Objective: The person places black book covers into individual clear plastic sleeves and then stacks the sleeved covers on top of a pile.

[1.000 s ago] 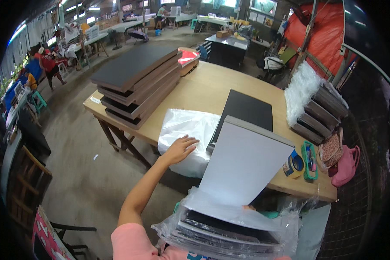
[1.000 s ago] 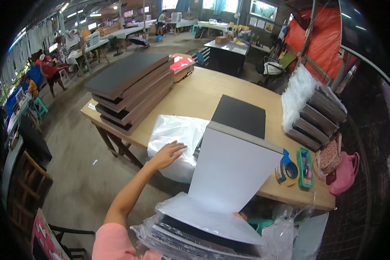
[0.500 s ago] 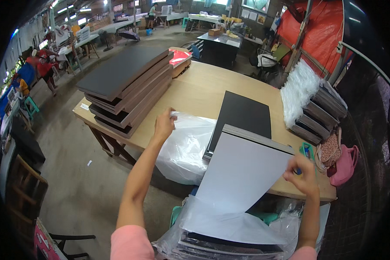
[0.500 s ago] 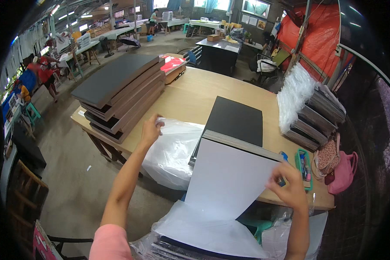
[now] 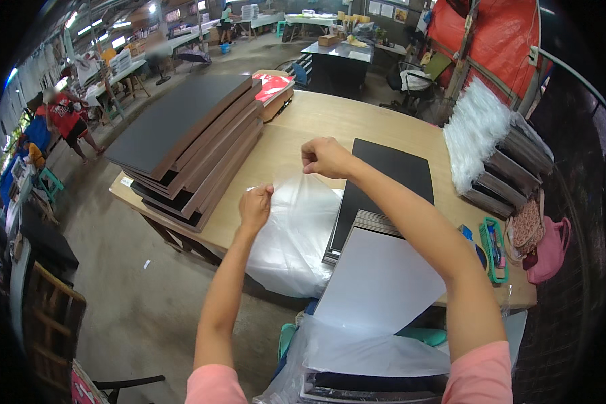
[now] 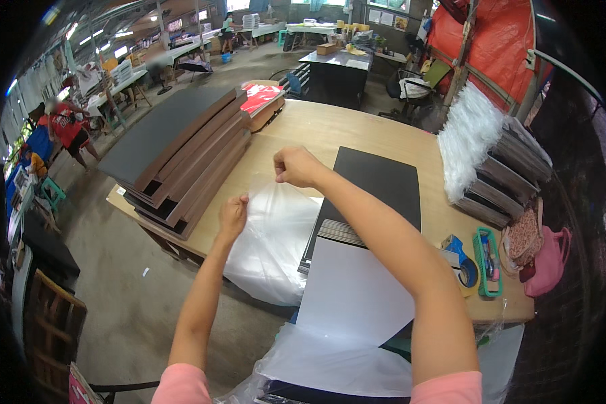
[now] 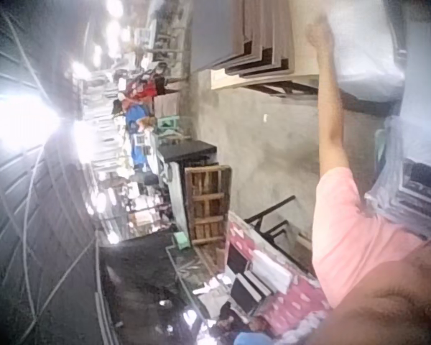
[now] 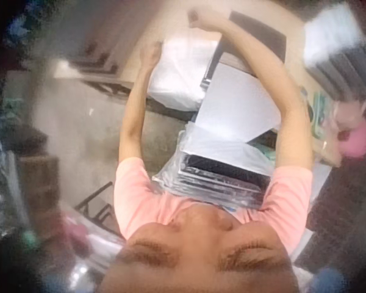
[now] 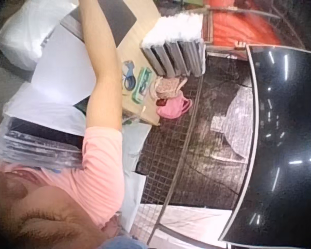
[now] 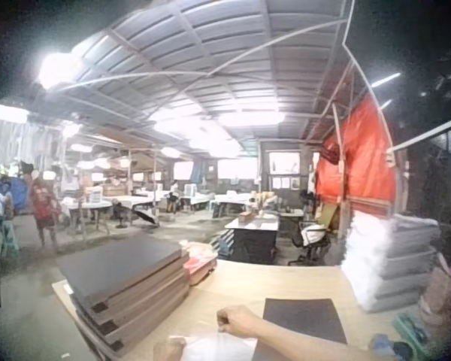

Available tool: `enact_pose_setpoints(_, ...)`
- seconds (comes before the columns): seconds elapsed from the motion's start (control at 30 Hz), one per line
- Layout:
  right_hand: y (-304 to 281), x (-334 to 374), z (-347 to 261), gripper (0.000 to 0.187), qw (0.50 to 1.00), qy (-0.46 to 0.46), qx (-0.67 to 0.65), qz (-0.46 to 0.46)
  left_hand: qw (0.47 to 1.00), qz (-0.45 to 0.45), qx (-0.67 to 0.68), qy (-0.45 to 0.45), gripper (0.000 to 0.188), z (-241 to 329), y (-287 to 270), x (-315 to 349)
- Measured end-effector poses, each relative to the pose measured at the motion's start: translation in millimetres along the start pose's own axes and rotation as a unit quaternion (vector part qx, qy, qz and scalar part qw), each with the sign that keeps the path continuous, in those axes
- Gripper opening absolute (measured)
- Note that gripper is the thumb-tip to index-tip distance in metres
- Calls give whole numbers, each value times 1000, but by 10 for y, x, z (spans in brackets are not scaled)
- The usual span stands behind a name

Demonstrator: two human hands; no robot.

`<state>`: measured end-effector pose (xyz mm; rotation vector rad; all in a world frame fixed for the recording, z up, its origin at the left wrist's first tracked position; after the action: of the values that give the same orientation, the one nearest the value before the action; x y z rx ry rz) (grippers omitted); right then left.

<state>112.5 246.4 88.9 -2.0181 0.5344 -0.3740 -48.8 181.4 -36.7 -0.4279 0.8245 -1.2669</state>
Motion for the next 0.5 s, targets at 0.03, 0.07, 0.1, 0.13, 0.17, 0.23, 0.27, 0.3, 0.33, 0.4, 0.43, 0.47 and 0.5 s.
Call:
enact_pose_setpoints(0.03,-62,27,42,19,1000,10,-12,9,995,51,-40,74,53,134,-115,11)
enact_pose_setpoints(0.07,-63,64,64,15,1000,15,-22,1,981,102,-80,148,47,266,-228,44)
enact_pose_setpoints(0.1,-99,105,112,13,999,18,-29,15,976,118,-56,173,43,432,-274,19)
enact_pose_setpoints(0.13,-130,142,173,12,999,22,-36,31,970,134,-34,199,41,597,-326,-2)
enact_pose_setpoints(0.17,-133,165,229,10,998,27,-44,44,977,115,50,170,43,799,-239,-73)
enact_pose_setpoints(0.23,-117,124,195,6,996,27,-31,74,968,47,223,103,48,792,-160,-201)
enact_pose_setpoints(0.27,-103,109,178,5,995,27,-25,89,946,-5,317,70,49,745,-112,-277)
enact_pose_setpoints(0.3,-106,89,154,5,993,33,-15,111,913,-54,403,38,51,665,-68,-326)
enact_pose_setpoints(0.33,-113,99,138,5,990,39,-6,132,896,-31,439,55,48,633,-112,-296)
enact_pose_setpoints(0.4,-97,125,100,5,986,35,13,164,940,-31,340,7,42,483,-136,-206)
enact_pose_setpoints(0.43,-94,159,120,6,984,27,25,176,965,-31,259,0,40,501,-158,-180)
enact_pose_setpoints(0.47,-100,185,143,7,984,35,42,168,984,-30,175,-9,38,546,-154,-168)
enact_pose_setpoints(0.5,-92,142,64,8,985,28,55,160,983,14,181,22,37,485,-132,-134)
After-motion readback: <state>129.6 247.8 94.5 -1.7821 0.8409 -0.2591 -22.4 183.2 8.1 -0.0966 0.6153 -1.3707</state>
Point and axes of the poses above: each hand's wrist, its own x-axis away from the middle knuckle, its own y-axis out of the palm, z = x × y, the point moved 7 cm from there along -x, towards the middle knuckle, and after that the axes turned 15 degrees about -z, right-handed, at the moved point
